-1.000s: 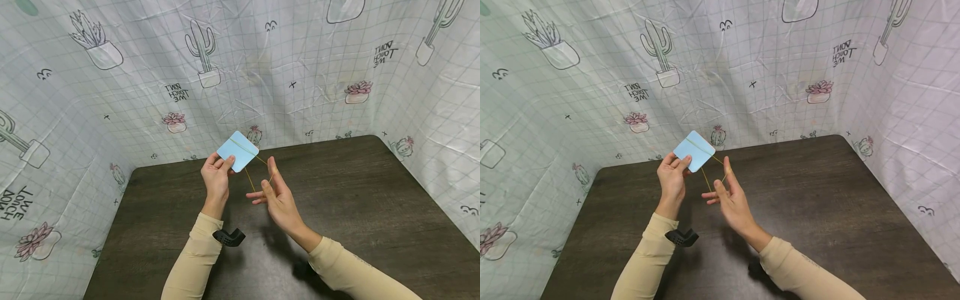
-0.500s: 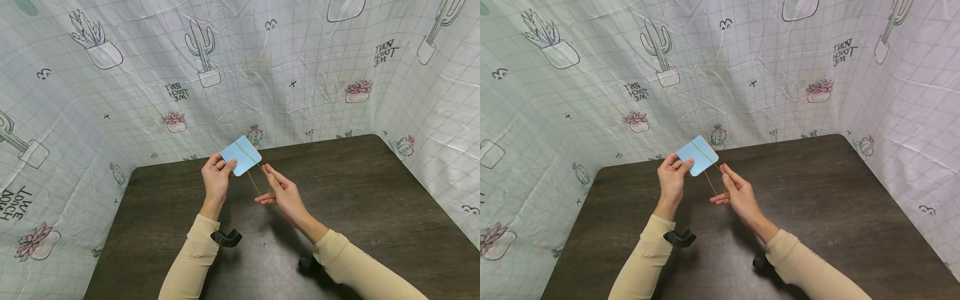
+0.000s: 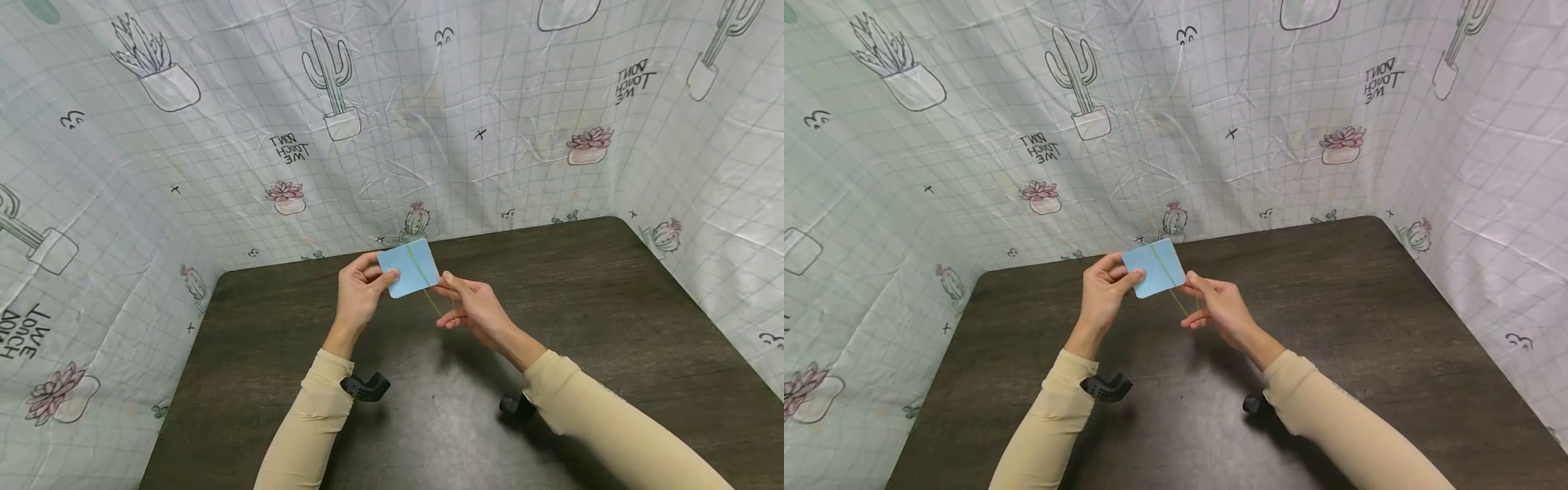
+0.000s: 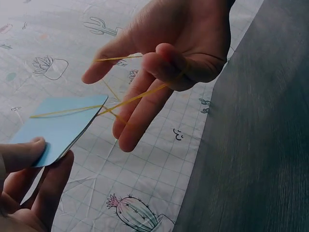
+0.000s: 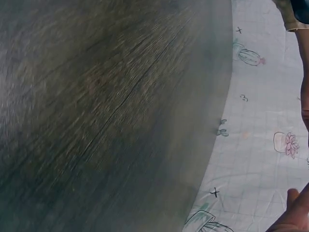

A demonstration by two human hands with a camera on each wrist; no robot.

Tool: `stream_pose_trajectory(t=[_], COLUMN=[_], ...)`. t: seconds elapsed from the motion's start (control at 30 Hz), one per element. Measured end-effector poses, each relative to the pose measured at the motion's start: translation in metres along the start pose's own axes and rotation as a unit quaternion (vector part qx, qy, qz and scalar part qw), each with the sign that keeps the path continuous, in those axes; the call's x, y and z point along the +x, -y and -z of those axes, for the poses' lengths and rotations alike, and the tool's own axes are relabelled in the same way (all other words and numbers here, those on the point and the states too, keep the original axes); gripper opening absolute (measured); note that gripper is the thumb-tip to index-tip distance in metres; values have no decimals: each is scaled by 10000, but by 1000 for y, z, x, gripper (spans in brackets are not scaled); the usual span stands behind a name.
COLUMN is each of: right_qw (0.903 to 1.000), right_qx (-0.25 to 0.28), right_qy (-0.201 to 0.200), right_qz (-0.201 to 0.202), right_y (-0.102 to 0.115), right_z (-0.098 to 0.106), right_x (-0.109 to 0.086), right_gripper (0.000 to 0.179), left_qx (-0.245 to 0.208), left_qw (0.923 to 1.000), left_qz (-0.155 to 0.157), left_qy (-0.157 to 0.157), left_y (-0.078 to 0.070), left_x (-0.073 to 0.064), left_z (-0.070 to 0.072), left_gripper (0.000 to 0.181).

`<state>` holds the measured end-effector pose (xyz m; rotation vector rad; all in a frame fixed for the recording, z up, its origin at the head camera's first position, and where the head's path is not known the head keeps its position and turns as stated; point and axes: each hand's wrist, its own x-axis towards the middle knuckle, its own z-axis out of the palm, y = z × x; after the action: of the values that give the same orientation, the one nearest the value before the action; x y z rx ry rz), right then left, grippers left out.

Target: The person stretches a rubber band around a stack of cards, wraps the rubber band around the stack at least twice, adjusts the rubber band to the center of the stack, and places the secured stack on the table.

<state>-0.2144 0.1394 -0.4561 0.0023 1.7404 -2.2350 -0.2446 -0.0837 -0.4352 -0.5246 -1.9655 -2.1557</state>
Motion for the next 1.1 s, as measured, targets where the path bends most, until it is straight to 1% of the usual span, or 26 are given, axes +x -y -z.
stream_pose_trajectory(t=[0.13, 0.27, 0.5, 0.73, 0.87, 1.0, 1.1], right_qw=[9993, 9981, 9959, 9938, 9914, 9892, 9891], right_qx=[-331, -579, -861, -1092, -1298, -1456, -1470], right_qy=[-69, -74, 47, 13, 29, 68, 59], right_qz=[-155, -221, -265, -214, -178, -134, -27], right_y=[4, 7, 11, 17, 19, 19, 18], right_z=[3, 3, 3, 2, 2, 0, -1], right_x=[3, 6, 10, 15, 18, 19, 19], right_gripper=[76, 79, 83, 80, 73, 66, 61], left_qx=[175, 301, 432, 473, 474, 495, 540], left_qw=[9991, 9970, 9926, 9897, 9881, 9876, 9886], left_qz=[32, 133, 410, 606, 682, 644, 615], left_qy=[372, 696, 1062, 1209, 1297, 1344, 1267], left_y=[1, 2, 5, 5, 5, 5, 7], left_x=[-1, -1, -3, -3, -3, -3, -3], left_z=[2, 3, 5, 4, 3, 3, 3], left_gripper=[29, 28, 32, 33, 34, 33, 33])
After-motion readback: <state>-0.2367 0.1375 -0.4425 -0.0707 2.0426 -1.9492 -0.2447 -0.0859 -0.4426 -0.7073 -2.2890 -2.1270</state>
